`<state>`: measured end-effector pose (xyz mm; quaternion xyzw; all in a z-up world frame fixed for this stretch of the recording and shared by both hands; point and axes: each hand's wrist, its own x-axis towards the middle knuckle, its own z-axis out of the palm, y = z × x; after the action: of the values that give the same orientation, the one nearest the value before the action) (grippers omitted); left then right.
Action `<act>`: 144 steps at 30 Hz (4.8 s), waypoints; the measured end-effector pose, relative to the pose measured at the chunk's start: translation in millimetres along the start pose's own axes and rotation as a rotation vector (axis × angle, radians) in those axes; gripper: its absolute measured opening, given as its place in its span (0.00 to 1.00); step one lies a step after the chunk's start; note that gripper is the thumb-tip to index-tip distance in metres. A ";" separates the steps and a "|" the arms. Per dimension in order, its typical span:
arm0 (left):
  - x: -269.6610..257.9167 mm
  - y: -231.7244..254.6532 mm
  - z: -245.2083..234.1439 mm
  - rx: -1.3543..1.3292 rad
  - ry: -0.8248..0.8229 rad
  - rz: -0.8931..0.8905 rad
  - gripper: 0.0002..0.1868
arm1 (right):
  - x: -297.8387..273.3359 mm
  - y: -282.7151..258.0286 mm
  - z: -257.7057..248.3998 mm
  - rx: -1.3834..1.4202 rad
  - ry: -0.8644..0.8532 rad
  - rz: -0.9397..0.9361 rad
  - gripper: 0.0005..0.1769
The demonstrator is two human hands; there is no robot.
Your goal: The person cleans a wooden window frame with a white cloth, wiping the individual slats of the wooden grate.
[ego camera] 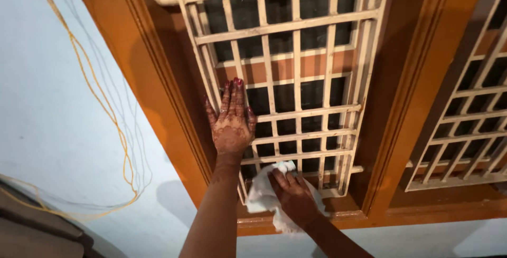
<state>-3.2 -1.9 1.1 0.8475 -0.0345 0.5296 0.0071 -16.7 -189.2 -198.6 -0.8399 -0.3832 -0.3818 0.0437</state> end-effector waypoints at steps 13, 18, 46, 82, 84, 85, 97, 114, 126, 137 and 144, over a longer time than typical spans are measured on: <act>0.7 -1.1 2.7 0.029 0.044 0.019 0.33 | -31.2 -26.4 11.8 0.430 -0.859 0.464 0.31; 1.6 -2.4 5.2 0.025 0.021 -0.001 0.33 | -3.5 -29.0 -10.1 0.564 -0.463 0.523 0.37; 3.1 -2.4 3.4 0.022 0.036 0.015 0.34 | 42.9 -42.0 -6.3 -0.002 -0.033 0.005 0.33; 5.4 -18.2 -40.3 0.071 -0.359 0.220 0.46 | 4.4 -110.4 49.7 0.240 -0.556 0.187 0.22; 4.6 -15.9 -39.9 0.066 -0.389 0.213 0.46 | 13.1 -103.9 37.6 0.321 -0.363 0.195 0.30; 5.1 -17.0 -39.9 0.079 -0.372 0.224 0.45 | 19.6 -98.6 31.0 0.398 -0.162 0.200 0.38; 5.3 -17.1 -39.3 0.078 -0.365 0.227 0.47 | 96.1 -80.0 -16.9 0.119 -0.197 0.002 0.41; 3.8 -16.0 -38.7 0.011 -0.315 0.207 0.47 | -14.8 72.5 -65.4 -0.160 -0.526 0.287 0.42; 7.2 -8.0 -37.1 -0.008 -0.476 0.095 0.58 | 2.9 23.5 -1.9 0.262 -0.255 0.130 0.37; 1.1 -7.4 -23.1 0.246 -0.426 0.122 0.54 | -34.8 15.1 3.5 0.190 -0.124 -0.119 0.45; -3.5 -8.9 -18.7 0.163 -0.348 0.105 0.50 | -26.8 2.6 16.4 0.281 -0.563 -0.073 0.24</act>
<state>-20.9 8.0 6.3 0.9211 -0.0365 0.3756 -0.0954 -16.1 -201.4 -227.7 -0.8841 -0.4590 -0.0793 0.0377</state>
